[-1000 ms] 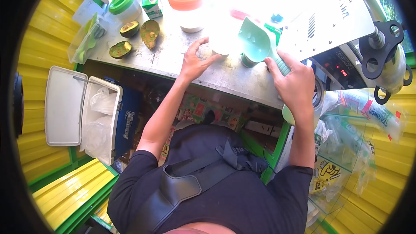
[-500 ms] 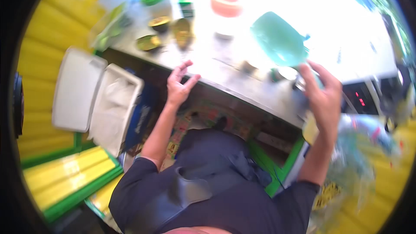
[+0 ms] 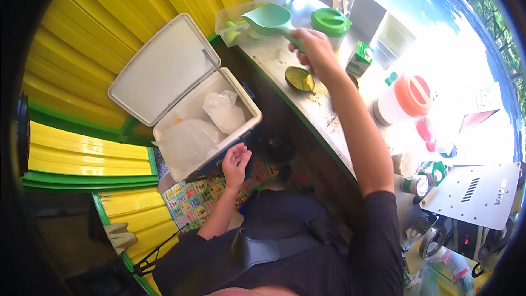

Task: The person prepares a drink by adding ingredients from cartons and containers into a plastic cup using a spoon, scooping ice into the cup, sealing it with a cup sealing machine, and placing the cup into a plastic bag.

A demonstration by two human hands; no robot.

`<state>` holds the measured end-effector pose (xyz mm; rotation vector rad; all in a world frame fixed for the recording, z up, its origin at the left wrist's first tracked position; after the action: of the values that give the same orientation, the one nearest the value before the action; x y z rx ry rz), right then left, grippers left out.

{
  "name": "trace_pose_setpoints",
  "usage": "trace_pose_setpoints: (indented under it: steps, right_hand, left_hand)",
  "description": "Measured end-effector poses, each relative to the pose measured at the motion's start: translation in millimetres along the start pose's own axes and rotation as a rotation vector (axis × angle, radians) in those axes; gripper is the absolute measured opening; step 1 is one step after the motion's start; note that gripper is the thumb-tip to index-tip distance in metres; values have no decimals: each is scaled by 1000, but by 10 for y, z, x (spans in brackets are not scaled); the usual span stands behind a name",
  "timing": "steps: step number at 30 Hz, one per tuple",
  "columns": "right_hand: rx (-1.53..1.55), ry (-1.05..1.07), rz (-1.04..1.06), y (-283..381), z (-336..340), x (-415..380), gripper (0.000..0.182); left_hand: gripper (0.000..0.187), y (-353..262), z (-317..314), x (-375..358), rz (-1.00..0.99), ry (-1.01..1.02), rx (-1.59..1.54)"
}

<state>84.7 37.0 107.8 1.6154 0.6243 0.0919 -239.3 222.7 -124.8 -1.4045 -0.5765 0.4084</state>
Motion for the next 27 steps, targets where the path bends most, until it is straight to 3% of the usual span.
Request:
trace_pose_setpoints:
  steps: [2, 6, 9, 12, 14, 18, 22, 25, 27]
  right_hand:
    - [83, -28, -21, -59, -337, 833, 22]
    - [239, -9, -141, -191, -820, 1851, 34]
    - [356, 15, -106, -308, -921, 2145, 66]
    - [250, 132, -48, -469, -891, 1957, 93]
    - [285, 114, -41, -555, -776, 1653, 98]
    - [229, 111, 106, -806, -337, 693, 90]
    - [29, -54, 171, -926, 290, -1008, 45]
    - [31, -326, 174, -1165, 758, -2220, 36]
    - [49, -527, 103, -1389, 1009, -2935, 34]
  left_hand:
    - [37, 109, 180, 53, 6, -39, -45]
    - [36, 248, 502, 181, 42, -96, -120]
    - [36, 275, 631, 324, 56, -126, -166]
    - [34, 156, 520, 445, 80, -68, -98]
    - [35, 175, 281, 534, 76, 9, -141]
    - [37, 58, -480, 673, 65, 307, -158]
    - [41, -157, -1575, 519, 19, 676, -240]
    - [44, -463, -2447, 218, -102, 955, -249]
    - [62, -721, -3011, -58, -244, 1146, -237]
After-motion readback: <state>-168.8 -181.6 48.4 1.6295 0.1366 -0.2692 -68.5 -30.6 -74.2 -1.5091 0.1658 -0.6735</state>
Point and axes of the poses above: each hand's wrist, its own x-axis towards the middle knuckle, its own z-axis out of the back of the hand, y = z × x, the point moved 5 cm from there along x, towards the middle knuckle, and after that the axes turned 10 degrees about -z, right-handed, at the moved point
